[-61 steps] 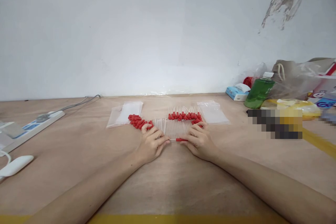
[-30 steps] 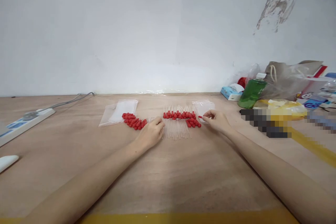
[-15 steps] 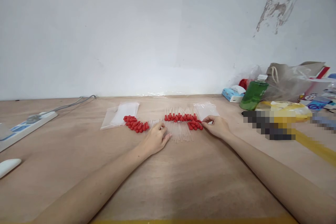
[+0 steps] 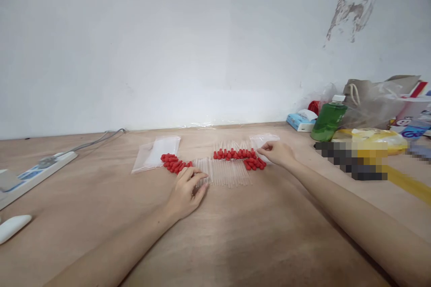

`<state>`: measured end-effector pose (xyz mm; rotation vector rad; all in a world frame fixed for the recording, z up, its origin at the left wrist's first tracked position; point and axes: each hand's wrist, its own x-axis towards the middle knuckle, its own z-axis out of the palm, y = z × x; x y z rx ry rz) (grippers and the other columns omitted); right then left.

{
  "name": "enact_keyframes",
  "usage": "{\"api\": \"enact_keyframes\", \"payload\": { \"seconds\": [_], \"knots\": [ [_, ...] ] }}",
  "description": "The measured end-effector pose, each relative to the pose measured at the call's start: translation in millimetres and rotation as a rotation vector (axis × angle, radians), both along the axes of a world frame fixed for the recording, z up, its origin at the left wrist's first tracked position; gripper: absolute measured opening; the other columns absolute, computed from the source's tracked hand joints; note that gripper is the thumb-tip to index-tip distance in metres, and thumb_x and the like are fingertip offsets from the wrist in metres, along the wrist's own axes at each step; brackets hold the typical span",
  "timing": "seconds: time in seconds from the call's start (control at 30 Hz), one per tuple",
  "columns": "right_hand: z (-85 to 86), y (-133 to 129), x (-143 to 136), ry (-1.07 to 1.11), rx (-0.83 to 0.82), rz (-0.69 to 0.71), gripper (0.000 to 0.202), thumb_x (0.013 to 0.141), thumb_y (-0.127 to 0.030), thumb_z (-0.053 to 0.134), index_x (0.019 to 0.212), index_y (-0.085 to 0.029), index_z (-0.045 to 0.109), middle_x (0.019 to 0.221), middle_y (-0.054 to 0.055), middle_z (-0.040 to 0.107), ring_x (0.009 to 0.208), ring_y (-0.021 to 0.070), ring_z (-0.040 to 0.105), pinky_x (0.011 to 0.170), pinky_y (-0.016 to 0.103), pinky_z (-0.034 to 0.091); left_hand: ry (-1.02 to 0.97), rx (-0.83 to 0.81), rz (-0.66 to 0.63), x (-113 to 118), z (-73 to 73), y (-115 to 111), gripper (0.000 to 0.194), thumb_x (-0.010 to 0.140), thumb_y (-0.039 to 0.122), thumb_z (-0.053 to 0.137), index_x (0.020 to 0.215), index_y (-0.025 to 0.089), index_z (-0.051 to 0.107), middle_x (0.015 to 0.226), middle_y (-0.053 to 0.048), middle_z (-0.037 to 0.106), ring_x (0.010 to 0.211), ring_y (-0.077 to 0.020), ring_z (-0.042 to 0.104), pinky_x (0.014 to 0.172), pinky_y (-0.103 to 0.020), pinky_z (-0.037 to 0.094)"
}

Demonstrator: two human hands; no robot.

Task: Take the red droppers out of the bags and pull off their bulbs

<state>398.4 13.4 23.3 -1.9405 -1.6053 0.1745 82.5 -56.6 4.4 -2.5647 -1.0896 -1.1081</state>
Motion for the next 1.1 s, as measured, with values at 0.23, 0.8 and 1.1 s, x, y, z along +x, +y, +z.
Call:
{"api": "enact_keyframes", "payload": {
  "seconds": [0.23, 0.8, 1.1],
  "knots": [
    [11.4, 25, -19, -0.056, -0.29, -0.036, 0.036, 0.056, -0.057, 0.06, 0.058, -0.021, 0.064, 0.067, 0.005, 0.064, 0.078, 0.0251, 0.058, 0.074, 0.037, 0.037, 0.005, -0.023, -0.01, 2, -0.9, 0, 0.014, 0.079, 0.02, 0.05, 0.088, 0.017, 0.061, 0.091, -0.008, 0.054, 0.085, -0.0186, 0.05, 0.076, -0.035, 0.043],
    [6.9, 45, -15, 0.118, -0.269, 0.022, 0.022, 0.052, -0.035, 0.069, 0.057, -0.015, 0.063, 0.054, 0.004, 0.06, 0.062, 0.0188, 0.057, 0.052, 0.026, 0.041, 0.031, -0.061, -0.003, 1, -2.6, 0, 0.013, 0.079, 0.021, 0.05, 0.086, 0.019, 0.061, 0.094, -0.007, 0.053, 0.087, -0.0188, 0.05, 0.076, -0.035, 0.042],
    [31.9, 7, -17, 0.259, -0.157, 0.103, 0.024, 0.069, -0.037, 0.055, 0.066, -0.014, 0.061, 0.069, 0.007, 0.065, 0.063, 0.0145, 0.056, 0.054, 0.024, 0.039, 0.027, -0.05, 0.016, 1, -2.4, -1, 0.027, 0.079, 0.021, 0.05, 0.106, 0.019, 0.052, 0.097, -0.008, 0.053, 0.092, -0.0205, 0.049, 0.081, -0.037, 0.041]
  ]
}}
